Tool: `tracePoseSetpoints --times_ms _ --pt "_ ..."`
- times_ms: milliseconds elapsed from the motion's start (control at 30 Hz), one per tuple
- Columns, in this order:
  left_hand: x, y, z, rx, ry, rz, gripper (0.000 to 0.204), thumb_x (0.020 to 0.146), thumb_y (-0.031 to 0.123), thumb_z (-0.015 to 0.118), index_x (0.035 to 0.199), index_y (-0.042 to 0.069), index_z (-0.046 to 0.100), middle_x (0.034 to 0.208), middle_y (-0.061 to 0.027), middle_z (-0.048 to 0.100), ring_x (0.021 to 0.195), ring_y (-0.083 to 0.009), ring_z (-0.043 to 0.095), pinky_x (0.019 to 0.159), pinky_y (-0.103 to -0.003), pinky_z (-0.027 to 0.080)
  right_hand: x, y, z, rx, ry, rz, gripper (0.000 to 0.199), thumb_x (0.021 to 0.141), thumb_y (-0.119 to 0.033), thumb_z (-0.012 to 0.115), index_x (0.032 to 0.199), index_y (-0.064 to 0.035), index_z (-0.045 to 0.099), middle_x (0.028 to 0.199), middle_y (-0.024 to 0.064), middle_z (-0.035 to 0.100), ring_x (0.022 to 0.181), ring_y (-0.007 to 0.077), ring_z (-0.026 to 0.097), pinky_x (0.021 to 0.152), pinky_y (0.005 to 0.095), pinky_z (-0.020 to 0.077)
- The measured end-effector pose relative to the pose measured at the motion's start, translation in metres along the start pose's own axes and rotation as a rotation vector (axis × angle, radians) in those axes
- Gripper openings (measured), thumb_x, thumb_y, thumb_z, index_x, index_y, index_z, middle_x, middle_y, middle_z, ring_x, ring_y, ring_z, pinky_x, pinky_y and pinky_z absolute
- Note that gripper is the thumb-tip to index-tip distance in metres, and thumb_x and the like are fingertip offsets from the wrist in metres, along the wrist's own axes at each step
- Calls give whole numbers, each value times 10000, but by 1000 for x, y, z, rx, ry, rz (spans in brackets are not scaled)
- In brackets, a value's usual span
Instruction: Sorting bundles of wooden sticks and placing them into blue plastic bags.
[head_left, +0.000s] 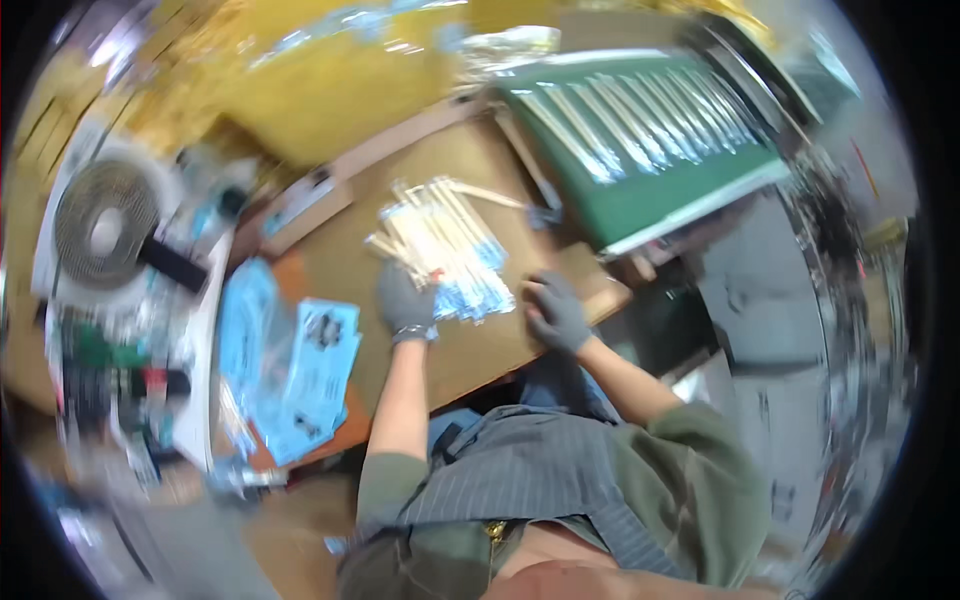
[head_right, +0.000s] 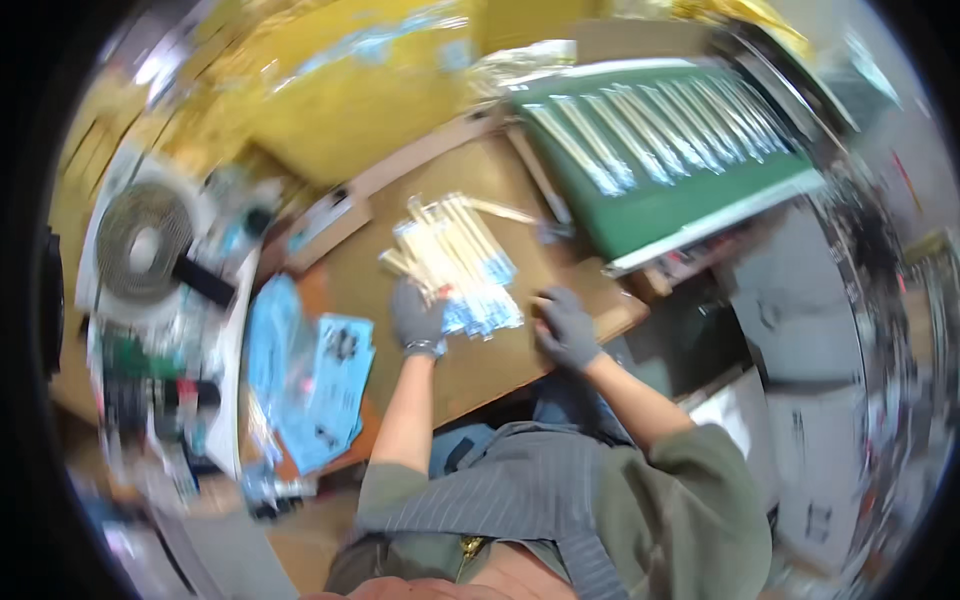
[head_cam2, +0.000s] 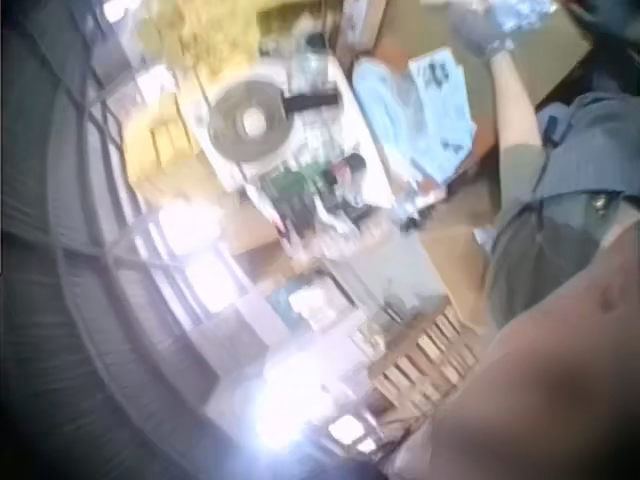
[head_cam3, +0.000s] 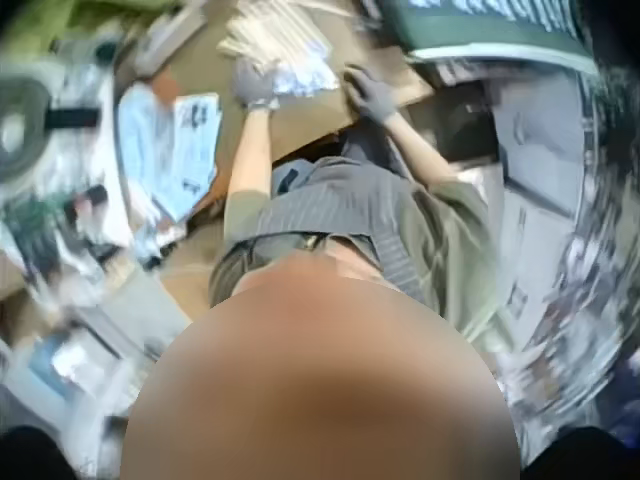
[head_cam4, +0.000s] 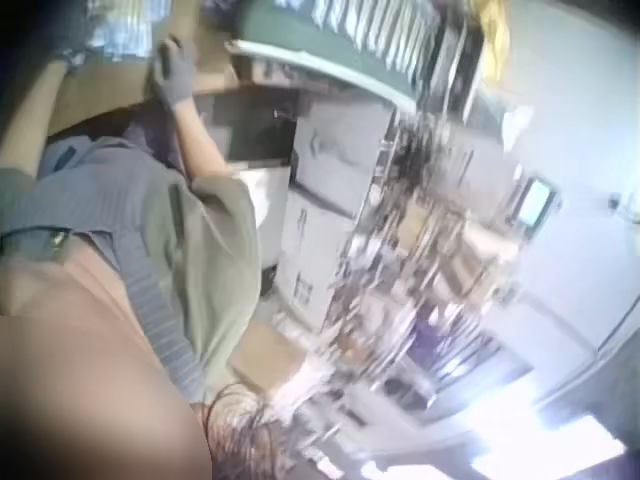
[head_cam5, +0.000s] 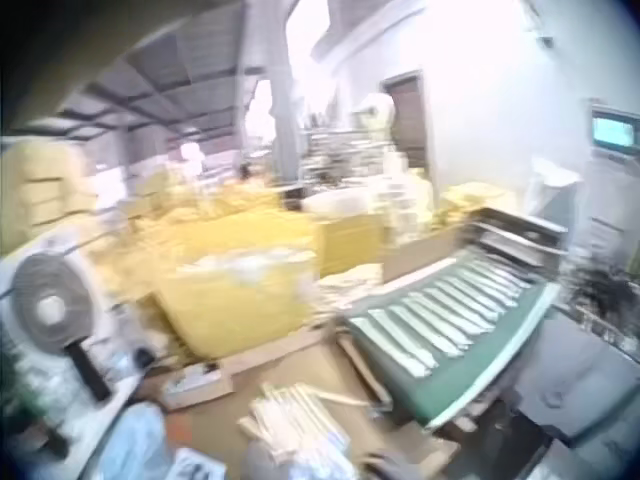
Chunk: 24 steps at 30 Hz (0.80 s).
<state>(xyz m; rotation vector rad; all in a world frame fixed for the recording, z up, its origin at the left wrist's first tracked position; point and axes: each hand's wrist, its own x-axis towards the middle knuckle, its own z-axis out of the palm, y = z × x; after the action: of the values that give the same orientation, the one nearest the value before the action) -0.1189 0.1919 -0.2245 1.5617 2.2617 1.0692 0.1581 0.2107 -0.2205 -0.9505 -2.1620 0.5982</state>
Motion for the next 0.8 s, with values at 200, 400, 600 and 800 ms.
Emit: tracePoseSetpoints --times_ms 200,400,600,800 --pt "16 8 -45 -258 372 -7 669 819 399 692 1304 -2 465 1232 -254 548 1167 -385 526 1002 -413 397 -13 -1 -3 -145 76 -62 231 814 -94 567 1029 -12 592 1135 199 559 1102 386 521 957 442 418" --pt "15 -93 -297 93 1329 -202 1008 696 394 806 1392 -95 264 1402 -263 356 1269 -358 406 1063 -405 313 -15 -4 -5 -212 -4 -74 270 856 -138 549 1096 -20 578 1189 211 551 1142 390 503 985 447 395" --pt "9 -210 -414 299 1355 -619 1171 511 480 876 1343 -114 306 1360 -267 417 1219 -347 480 1010 -395 391 -9 -3 5 -201 -15 -90 260 859 -124 537 1096 -21 575 1193 215 548 1153 393 495 990 444 392" --pt "-4 -219 -435 40 1213 -488 836 498 365 875 1127 -55 517 1081 -180 634 978 -289 626 889 -368 469 -8 5 -3 -12 65 21 241 880 -107 579 1095 4 573 1093 180 597 1024 311 588 903 365 458"
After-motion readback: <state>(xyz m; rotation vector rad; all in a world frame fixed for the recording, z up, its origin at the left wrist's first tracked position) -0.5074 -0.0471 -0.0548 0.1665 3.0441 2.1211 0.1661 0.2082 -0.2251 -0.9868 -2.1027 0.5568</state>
